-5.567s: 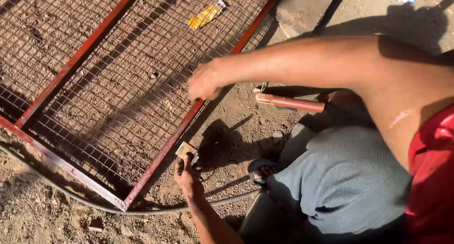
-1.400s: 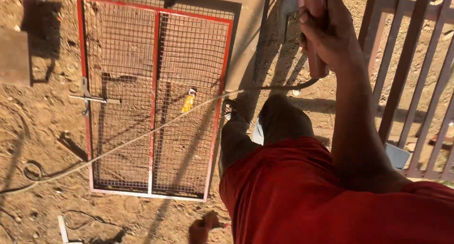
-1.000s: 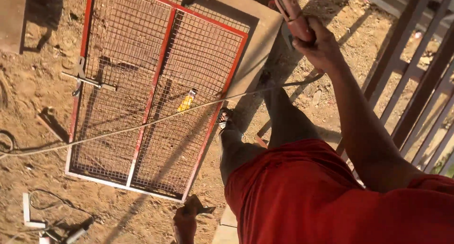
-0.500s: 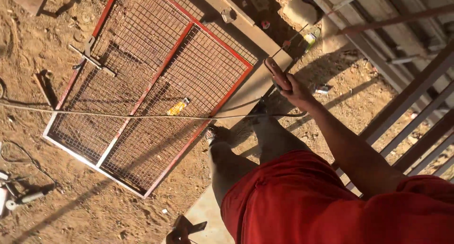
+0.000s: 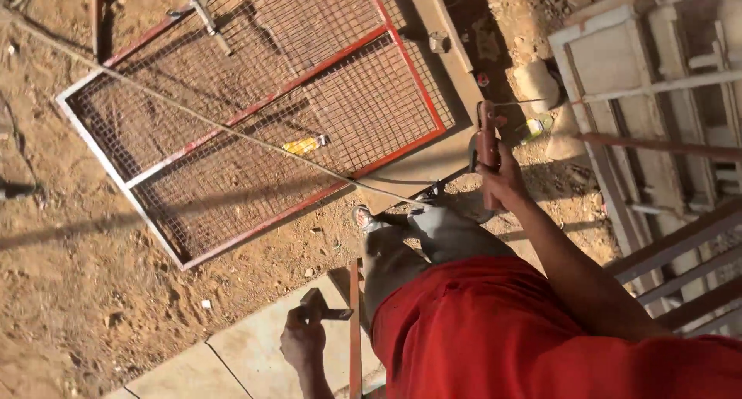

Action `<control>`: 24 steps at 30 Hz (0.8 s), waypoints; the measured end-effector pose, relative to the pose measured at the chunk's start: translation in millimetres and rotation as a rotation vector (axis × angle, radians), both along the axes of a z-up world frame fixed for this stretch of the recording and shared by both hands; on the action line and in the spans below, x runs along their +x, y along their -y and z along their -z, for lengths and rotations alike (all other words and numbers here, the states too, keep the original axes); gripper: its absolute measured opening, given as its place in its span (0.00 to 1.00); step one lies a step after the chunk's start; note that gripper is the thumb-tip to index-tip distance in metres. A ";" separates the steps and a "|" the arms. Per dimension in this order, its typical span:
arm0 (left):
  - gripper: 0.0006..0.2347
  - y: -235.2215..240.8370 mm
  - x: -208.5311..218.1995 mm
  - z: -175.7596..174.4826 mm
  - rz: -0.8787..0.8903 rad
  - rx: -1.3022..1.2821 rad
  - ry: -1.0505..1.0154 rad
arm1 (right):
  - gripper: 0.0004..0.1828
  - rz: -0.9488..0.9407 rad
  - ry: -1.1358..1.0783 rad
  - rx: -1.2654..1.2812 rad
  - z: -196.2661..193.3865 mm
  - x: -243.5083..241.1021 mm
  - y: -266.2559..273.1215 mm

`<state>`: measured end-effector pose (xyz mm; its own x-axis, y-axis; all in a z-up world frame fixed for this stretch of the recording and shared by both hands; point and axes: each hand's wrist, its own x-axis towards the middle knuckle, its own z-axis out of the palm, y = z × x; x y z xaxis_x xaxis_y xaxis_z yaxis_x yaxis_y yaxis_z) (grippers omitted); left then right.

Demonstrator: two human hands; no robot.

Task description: Measuring and fitting metal brackets and frame components for a gate fabrication task.

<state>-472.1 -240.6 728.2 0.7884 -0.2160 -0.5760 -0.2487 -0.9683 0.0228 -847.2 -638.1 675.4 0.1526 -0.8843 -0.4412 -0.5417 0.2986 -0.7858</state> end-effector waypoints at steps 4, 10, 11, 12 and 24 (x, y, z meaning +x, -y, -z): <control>0.14 -8.6 -1.3 -9.3 -0.092 -0.083 -0.080 | 0.41 -0.089 -0.022 -0.121 -28.2 24.1 -4.3; 0.14 -13.1 -4.6 -17.5 -0.080 -0.057 -0.182 | 0.43 -0.200 -0.126 -0.295 -46.9 23.3 4.1; 0.15 -8.9 -5.7 -22.1 -0.111 0.002 -0.186 | 0.44 -0.191 -0.133 -0.253 -42.6 23.3 8.1; 0.15 -4.5 -7.4 -26.9 -0.143 0.061 -0.190 | 0.45 -0.182 -0.140 -0.211 -38.3 22.8 12.8; 0.17 35.6 -155.7 -0.1 -0.447 -0.177 0.048 | 0.41 -0.327 0.261 0.181 6.1 -41.6 53.1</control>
<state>-627.9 -276.2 728.4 0.8511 0.0580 -0.5218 0.1858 -0.9628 0.1960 -888.8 -691.2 669.2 0.5373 -0.6832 -0.4944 -0.4213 0.2904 -0.8592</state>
